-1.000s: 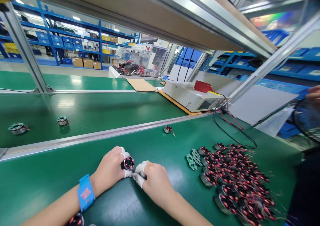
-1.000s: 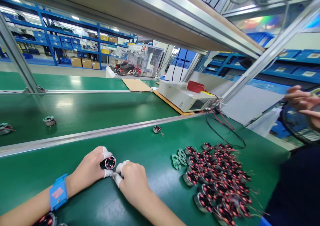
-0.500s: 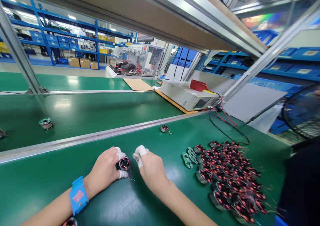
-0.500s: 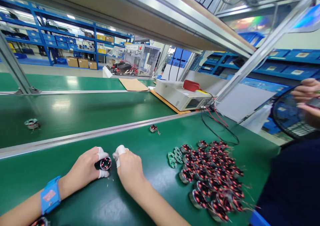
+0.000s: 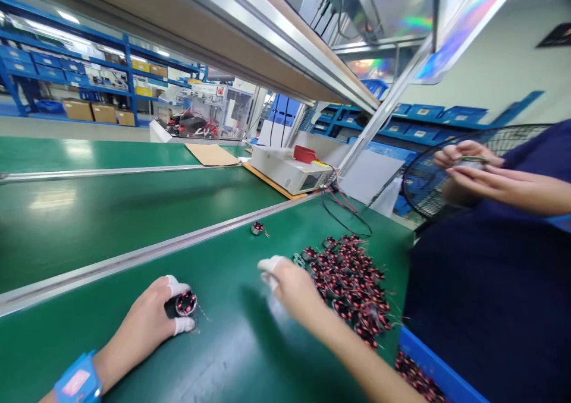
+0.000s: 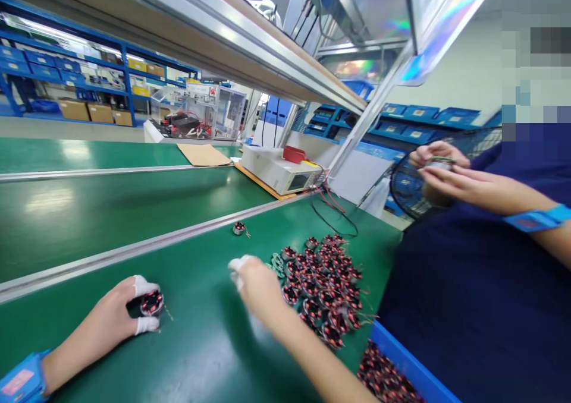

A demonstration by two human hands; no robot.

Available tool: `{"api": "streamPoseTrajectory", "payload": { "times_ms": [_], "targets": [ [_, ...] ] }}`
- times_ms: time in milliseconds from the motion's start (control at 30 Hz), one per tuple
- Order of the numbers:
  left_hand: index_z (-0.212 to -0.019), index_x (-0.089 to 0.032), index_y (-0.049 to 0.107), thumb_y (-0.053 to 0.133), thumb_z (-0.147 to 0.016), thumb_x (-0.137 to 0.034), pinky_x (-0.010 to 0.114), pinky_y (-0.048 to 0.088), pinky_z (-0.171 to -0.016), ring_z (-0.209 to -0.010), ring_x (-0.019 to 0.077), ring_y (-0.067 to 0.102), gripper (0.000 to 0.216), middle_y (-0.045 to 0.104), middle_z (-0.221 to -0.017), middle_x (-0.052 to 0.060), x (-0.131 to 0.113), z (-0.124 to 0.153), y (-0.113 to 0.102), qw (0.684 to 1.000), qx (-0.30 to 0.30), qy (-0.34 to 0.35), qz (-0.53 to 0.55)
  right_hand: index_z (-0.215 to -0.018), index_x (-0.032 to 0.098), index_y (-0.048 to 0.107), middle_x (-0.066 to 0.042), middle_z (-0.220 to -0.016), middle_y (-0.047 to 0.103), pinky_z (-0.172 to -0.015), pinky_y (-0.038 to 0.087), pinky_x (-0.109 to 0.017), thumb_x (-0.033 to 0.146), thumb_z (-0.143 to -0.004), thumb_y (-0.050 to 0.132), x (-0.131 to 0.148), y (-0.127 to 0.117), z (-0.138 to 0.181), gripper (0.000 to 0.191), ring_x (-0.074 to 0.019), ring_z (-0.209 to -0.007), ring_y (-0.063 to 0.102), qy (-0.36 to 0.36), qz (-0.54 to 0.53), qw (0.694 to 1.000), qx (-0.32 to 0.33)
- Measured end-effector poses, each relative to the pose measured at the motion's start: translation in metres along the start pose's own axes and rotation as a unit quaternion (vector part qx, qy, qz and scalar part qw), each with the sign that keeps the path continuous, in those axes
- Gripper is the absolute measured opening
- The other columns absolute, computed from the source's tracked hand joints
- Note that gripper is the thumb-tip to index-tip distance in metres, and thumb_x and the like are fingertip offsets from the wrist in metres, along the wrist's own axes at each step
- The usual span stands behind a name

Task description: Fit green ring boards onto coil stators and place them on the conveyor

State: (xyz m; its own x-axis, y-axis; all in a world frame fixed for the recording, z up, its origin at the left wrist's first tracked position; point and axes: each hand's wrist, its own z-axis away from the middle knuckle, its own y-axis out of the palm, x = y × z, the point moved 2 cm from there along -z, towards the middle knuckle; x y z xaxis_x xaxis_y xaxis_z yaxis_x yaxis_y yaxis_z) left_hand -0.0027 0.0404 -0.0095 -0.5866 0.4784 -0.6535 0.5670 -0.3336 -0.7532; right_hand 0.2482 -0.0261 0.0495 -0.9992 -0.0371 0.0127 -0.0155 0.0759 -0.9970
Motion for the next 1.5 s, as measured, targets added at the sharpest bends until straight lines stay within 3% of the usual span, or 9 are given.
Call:
{"api": "streamPoseTrajectory", "payload": {
  "times_ms": [133,333,500,600,800,1000,1133,1233,1500],
  "targets": [
    [-0.105,-0.019,0.064,0.066,-0.064,-0.028,0.037,0.044,-0.088,-0.095,0.0252,0.056,0.042,0.061,-0.099,0.007,-0.003,0.001,-0.005,0.999,0.045,0.002,0.018,-0.088,0.016,0.071,-0.017,-0.115,0.061,-0.09,0.038,-0.041,-0.006,-0.066,0.051,-0.06,-0.008,-0.008,0.037,-0.0299,-0.11,0.05,-0.017,0.03,0.999,0.037],
    [-0.116,-0.017,0.057,0.042,-0.056,-0.005,0.037,0.034,-0.104,-0.113,0.0212,0.051,0.062,0.057,-0.12,0.007,0.005,0.0,-0.025,0.997,0.034,-0.014,0.075,-0.062,0.017,0.067,-0.016,-0.106,0.064,-0.092,0.038,-0.044,-0.001,-0.066,0.052,-0.071,-0.009,-0.009,0.024,-0.0293,-0.105,0.053,-0.015,-0.079,0.997,0.005],
    [-0.094,-0.018,0.064,0.045,-0.073,-0.022,0.037,0.044,-0.091,-0.096,0.0214,0.058,0.028,0.065,-0.1,0.005,-0.012,-0.007,-0.037,0.991,-0.065,-0.002,0.12,-0.082,0.016,0.066,-0.004,-0.072,0.067,-0.063,0.051,-0.03,0.019,-0.073,0.058,-0.018,-0.008,-0.034,0.012,-0.0179,-0.067,0.063,-0.038,-0.286,0.957,0.009],
    [-0.078,-0.018,0.063,0.044,-0.081,-0.037,0.031,0.047,-0.078,-0.082,0.0187,0.058,0.027,0.066,-0.084,0.003,-0.024,-0.007,-0.034,0.986,-0.041,0.01,0.161,-0.091,0.013,0.064,-0.003,-0.069,0.066,-0.049,0.051,-0.025,0.03,-0.078,0.058,0.04,0.009,-0.056,0.022,-0.0145,-0.057,0.061,-0.059,-0.41,0.91,0.021],
    [-0.057,-0.016,0.052,0.044,-0.076,-0.032,0.024,0.04,-0.06,-0.062,0.0138,0.05,0.026,0.056,-0.058,-0.001,-0.021,-0.01,-0.028,0.973,-0.035,-0.044,0.224,-0.099,0.014,0.065,-0.004,-0.074,0.064,-0.057,0.054,-0.028,0.039,-0.071,0.066,0.095,0.027,-0.066,0.038,-0.0146,-0.061,0.061,-0.074,-0.536,0.841,0.02],
    [-0.075,-0.017,0.063,0.054,-0.075,-0.041,0.031,0.041,-0.069,-0.078,0.0212,0.053,0.025,0.061,-0.077,0.004,-0.026,-0.007,-0.023,0.996,-0.071,-0.009,0.058,-0.096,0.017,0.067,-0.002,-0.075,0.061,-0.057,0.052,-0.027,0.025,-0.059,0.074,0.071,0.026,-0.054,0.038,-0.0137,-0.062,0.056,-0.031,-0.486,0.873,0.001],
    [-0.081,-0.017,0.065,0.07,-0.063,-0.047,0.034,0.038,-0.069,-0.082,0.0261,0.05,0.036,0.059,-0.081,0.008,-0.027,-0.002,-0.013,0.991,-0.048,0.005,-0.126,-0.096,0.015,0.066,-0.006,-0.084,0.065,-0.064,0.053,-0.03,0.035,-0.06,0.076,0.061,0.033,-0.049,0.042,-0.019,-0.075,0.061,-0.042,-0.531,0.843,0.077],
    [-0.077,-0.018,0.064,0.064,-0.071,-0.046,0.033,0.037,-0.067,-0.079,0.0241,0.049,0.028,0.058,-0.077,0.006,-0.024,-0.001,-0.008,0.989,-0.031,0.017,-0.141,-0.098,0.018,0.066,-0.008,-0.098,0.064,-0.075,0.053,-0.034,0.038,-0.063,0.075,0.068,0.034,-0.045,0.041,-0.022,-0.09,0.061,-0.106,-0.534,0.833,0.095],
    [-0.067,-0.017,0.059,0.057,-0.076,-0.052,0.031,0.037,-0.066,-0.077,0.022,0.048,0.035,0.057,-0.075,0.006,-0.018,-0.001,-0.005,0.994,-0.034,-0.01,-0.107,-0.101,0.02,0.065,-0.009,-0.103,0.066,-0.088,0.047,-0.04,0.018,-0.068,0.072,0.082,0.04,-0.041,0.034,-0.0231,-0.099,0.058,-0.189,-0.415,0.89,-0.006]
  ]
}}
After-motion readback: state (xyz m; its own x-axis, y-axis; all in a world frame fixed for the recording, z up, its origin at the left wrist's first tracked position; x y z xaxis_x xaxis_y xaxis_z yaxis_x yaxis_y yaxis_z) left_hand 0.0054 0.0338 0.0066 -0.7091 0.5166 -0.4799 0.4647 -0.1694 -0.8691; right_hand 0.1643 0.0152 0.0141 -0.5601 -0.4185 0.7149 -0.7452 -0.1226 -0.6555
